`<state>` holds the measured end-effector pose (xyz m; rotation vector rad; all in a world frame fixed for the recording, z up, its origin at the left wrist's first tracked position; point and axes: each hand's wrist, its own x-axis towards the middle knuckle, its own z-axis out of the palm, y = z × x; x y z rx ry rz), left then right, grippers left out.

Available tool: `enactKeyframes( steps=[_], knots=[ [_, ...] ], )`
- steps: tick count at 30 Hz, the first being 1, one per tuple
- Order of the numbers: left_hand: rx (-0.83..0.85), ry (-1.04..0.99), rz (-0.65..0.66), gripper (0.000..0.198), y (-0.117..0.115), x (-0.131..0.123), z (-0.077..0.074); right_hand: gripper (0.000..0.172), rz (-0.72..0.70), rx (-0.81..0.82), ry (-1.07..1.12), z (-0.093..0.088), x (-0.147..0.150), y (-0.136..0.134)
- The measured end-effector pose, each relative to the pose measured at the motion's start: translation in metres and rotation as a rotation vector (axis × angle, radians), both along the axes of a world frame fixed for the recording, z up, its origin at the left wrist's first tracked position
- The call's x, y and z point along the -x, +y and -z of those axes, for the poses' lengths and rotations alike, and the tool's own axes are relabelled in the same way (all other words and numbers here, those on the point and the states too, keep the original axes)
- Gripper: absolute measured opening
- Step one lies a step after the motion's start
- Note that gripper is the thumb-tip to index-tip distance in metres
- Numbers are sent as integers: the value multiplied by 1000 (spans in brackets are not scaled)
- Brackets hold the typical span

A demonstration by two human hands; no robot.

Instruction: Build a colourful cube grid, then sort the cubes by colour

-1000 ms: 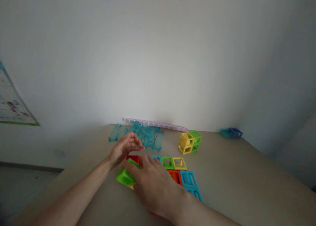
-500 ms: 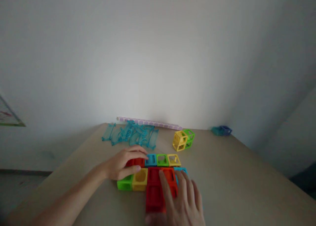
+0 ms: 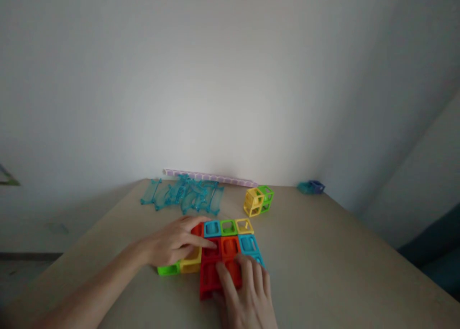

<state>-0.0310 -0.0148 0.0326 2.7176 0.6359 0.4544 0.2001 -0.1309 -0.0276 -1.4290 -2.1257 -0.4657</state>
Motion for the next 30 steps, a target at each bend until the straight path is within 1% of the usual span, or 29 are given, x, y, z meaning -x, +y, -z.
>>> enactKeyframes(
  steps=[2, 5, 8, 11, 15, 17, 20, 22, 24, 26, 29, 30],
  knots=[
    [-20, 13, -21, 51, -1, -2, 1, 29, -43, 58, 66, 3, 6, -2],
    [11, -5, -26, 49, -1, -3, 2, 20, -110, 147, 137, 1, 10, -1],
    [46, -60, -11, 53, 0, -2, 4, 18, -143, 173, 156, -3, 9, 2],
    [47, -66, -20, 54, 0, -2, 5, 16, -197, 134, 169, -8, 5, 5],
    [7, -2, -65, 55, -3, -3, 3, 14, -310, 114, 172, -12, 3, 6],
    [-11, 28, -85, 55, -4, -4, 2, 16, -311, 101, 189, -10, 4, 6],
    [-17, 50, -103, 56, -5, -5, 2, 15, -293, 24, 242, -4, 6, 7],
    [-14, 54, -107, 56, -5, -5, 2, 13, -325, 11, 257, -1, 6, 8],
    [-11, 53, -103, 56, -5, -5, 2, 11, -365, 37, 244, 1, 6, 7],
    [-7, 52, -99, 56, -4, -5, 1, 11, -321, 38, 229, 3, 10, 7],
    [-1, 51, -99, 56, -4, -5, 0, 12, -146, -28, 240, 6, 20, 8],
    [2, 49, -99, 56, -4, -5, 0, 13, -116, -50, 250, 7, 22, 7]
  ],
)
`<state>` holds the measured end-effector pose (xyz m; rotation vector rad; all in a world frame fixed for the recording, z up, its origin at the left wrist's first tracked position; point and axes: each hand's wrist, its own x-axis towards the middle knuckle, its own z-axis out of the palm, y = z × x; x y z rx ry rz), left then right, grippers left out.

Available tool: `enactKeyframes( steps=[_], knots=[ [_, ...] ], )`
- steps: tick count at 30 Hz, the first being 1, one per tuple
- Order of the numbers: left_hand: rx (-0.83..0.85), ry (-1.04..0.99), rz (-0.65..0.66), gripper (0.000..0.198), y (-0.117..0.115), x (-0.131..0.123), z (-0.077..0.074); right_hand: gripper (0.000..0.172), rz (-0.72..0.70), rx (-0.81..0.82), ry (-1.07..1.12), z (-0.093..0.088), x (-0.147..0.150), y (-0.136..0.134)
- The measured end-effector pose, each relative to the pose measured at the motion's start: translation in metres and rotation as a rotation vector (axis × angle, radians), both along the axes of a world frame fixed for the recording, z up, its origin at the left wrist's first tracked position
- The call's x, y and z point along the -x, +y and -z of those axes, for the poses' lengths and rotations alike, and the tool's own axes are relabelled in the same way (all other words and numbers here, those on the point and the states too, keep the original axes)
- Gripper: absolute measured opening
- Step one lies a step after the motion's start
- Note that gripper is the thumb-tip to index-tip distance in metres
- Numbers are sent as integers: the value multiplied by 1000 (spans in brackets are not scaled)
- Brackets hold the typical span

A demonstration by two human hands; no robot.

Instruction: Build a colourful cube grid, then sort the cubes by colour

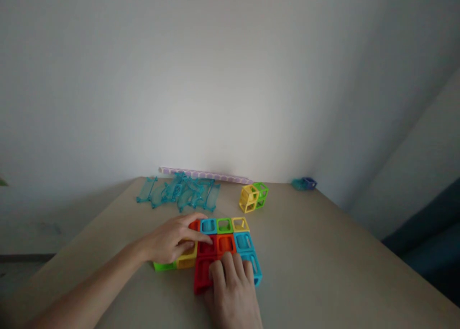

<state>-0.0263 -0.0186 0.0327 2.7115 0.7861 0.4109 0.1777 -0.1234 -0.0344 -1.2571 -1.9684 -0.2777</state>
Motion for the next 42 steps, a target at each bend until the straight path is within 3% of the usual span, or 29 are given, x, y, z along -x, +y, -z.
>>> enactKeyframes(
  steps=[9, 17, 22, 30, 33, 36, 39, 42],
  knots=[
    [5, -5, -4, 56, 3, 1, 5, 13, -353, 48, -112, -30, -20, -11],
    [-7, 8, -34, 52, 1, 1, 4, 17, -554, 50, -200, -29, -37, -12],
    [-7, 26, -33, 50, 1, 1, 3, 16, -359, 1, -162, -24, -25, -19],
    [56, -8, -3, 42, 8, 8, 4, 13, -16, -110, -14, 11, 66, -10],
    [97, -41, 31, 36, 11, 11, 4, 9, -7, -50, -55, 8, 83, -7],
    [112, -62, 38, 35, 11, 11, 4, 14, -136, 51, -38, -14, 71, -10],
    [105, -102, 46, 38, 10, 11, 4, 11, -282, 166, 82, -47, 31, 4],
    [94, -92, 40, 40, 11, 12, 5, 17, -44, -5, 154, -70, -29, 52]
  ],
)
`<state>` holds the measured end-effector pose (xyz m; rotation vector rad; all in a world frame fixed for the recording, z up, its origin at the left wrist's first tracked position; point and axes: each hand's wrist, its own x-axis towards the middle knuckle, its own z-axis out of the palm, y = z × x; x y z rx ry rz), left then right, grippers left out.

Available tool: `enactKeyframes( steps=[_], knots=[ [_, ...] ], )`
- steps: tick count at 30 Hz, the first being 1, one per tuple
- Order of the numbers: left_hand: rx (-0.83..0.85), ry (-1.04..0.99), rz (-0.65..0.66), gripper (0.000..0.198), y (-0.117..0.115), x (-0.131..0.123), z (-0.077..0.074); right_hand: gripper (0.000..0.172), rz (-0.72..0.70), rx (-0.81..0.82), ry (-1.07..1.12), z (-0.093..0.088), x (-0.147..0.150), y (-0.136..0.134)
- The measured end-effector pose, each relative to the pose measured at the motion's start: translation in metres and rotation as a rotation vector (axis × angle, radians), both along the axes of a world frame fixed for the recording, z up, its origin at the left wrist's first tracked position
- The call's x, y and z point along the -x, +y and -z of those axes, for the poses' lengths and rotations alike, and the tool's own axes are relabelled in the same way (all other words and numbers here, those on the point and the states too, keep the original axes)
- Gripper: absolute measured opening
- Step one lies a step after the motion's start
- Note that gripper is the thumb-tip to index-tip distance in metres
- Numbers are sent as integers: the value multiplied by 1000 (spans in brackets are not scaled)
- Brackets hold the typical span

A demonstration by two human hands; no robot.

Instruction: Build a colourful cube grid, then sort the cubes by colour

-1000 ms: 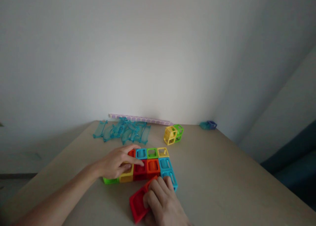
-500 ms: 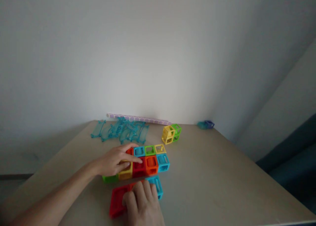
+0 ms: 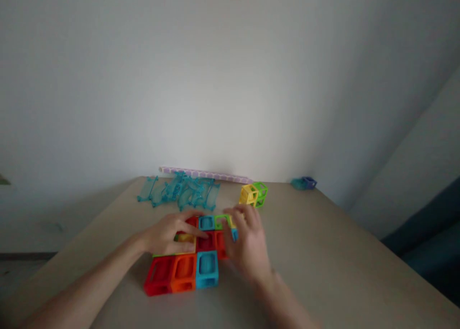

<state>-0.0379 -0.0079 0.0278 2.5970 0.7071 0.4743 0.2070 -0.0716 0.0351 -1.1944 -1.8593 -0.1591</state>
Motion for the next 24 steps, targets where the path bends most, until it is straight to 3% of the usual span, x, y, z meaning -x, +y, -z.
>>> enactKeyframes(
  steps=[1, 3, 5, 7, 9, 12, 15, 18, 21, 24],
  knots=[
    [-1, 16, -7, 40, 1, 1, 0, 26, 121, -30, -5, -2, -20, 22],
    [0, 40, -17, 40, 2, 2, 1, 65, 299, 36, 11, 3, -56, 64],
    [4, 45, -15, 39, 3, 3, 1, 94, 379, 183, 100, 16, -78, 96],
    [13, 34, -8, 39, 3, 3, 1, 100, 369, 331, 190, 30, -85, 114],
    [34, 6, 1, 41, 3, 2, 0, 90, 348, 375, 266, 37, -81, 119],
    [82, -96, -22, 58, 4, 1, 1, 78, 229, 258, 432, 29, -66, 107],
    [148, -248, -89, 88, 6, 0, 6, 77, -118, 125, 570, 9, -44, 77],
    [133, -355, -102, 109, 5, 0, 10, 79, -352, 92, 483, -2, -16, 41],
    [87, -386, -73, 118, 0, -2, 9, 84, -448, 15, 276, -1, 9, 16],
    [152, -388, -16, 120, -8, -6, 8, 84, -528, -29, 192, 4, 23, 8]
  ],
)
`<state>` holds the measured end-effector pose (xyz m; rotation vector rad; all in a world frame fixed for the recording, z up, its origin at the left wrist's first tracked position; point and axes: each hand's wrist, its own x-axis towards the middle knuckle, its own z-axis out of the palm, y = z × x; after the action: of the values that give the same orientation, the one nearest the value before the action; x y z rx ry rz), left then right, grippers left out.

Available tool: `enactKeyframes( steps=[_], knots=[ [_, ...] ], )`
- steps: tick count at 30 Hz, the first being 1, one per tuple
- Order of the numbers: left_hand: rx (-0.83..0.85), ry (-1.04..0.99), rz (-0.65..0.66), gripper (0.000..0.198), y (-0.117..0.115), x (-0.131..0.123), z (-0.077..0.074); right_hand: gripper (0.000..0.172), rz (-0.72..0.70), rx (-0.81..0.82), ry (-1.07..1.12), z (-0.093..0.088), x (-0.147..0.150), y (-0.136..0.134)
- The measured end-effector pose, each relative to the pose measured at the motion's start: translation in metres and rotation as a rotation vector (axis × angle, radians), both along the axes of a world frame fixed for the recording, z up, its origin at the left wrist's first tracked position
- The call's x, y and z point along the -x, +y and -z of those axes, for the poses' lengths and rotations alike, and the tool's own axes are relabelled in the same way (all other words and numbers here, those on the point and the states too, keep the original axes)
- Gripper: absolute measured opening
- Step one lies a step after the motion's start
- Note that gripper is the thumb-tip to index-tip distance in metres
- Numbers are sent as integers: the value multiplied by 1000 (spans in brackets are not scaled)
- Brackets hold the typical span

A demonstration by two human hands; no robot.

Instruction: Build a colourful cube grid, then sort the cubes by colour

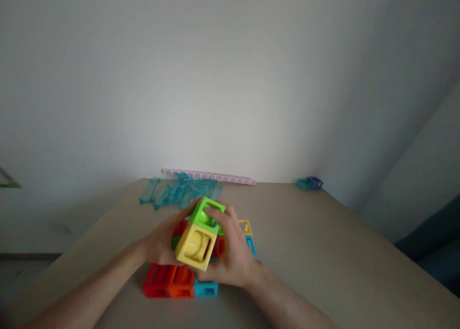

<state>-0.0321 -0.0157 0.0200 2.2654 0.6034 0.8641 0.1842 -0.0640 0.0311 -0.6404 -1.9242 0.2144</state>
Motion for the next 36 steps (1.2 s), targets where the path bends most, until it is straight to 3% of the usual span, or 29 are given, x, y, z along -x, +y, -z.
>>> enactKeyframes(
  steps=[5, 10, 12, 14, 17, 22, 26, 29, 32, 34, 36],
  knots=[
    [118, -103, 81, 108, -3, -4, 3, 79, -83, 105, 89, 1, 3, 3],
    [95, -104, 41, 104, 1, -3, 5, 77, -188, 374, 322, -9, 3, 0],
    [123, -169, 38, 102, 2, -3, 6, 74, -82, 363, 338, -17, -5, -6],
    [125, -239, 25, 99, 3, -2, 6, 70, 117, 317, 270, -23, -19, -18],
    [107, -289, 1, 96, 7, 1, 5, 72, 461, 300, -32, -26, -44, -47],
    [184, -331, -33, 88, 28, 3, -4, 60, 806, 374, -484, 2, -56, -90],
    [220, -252, -92, 78, 38, -14, -38, 65, 933, 428, -569, 23, -37, -97],
    [129, -114, -252, 72, 17, -30, -72, 72, 949, 430, -550, 30, -29, -92],
    [22, 2, -364, 73, -33, -39, -89, 77, 867, 416, -473, 36, -32, -90],
    [-44, 29, -427, 73, -77, -44, -80, 75, 851, 386, -391, 40, -36, -95],
    [-116, -7, -560, 71, -117, -51, -56, 63, 824, 332, -273, 42, -38, -106]
  ],
)
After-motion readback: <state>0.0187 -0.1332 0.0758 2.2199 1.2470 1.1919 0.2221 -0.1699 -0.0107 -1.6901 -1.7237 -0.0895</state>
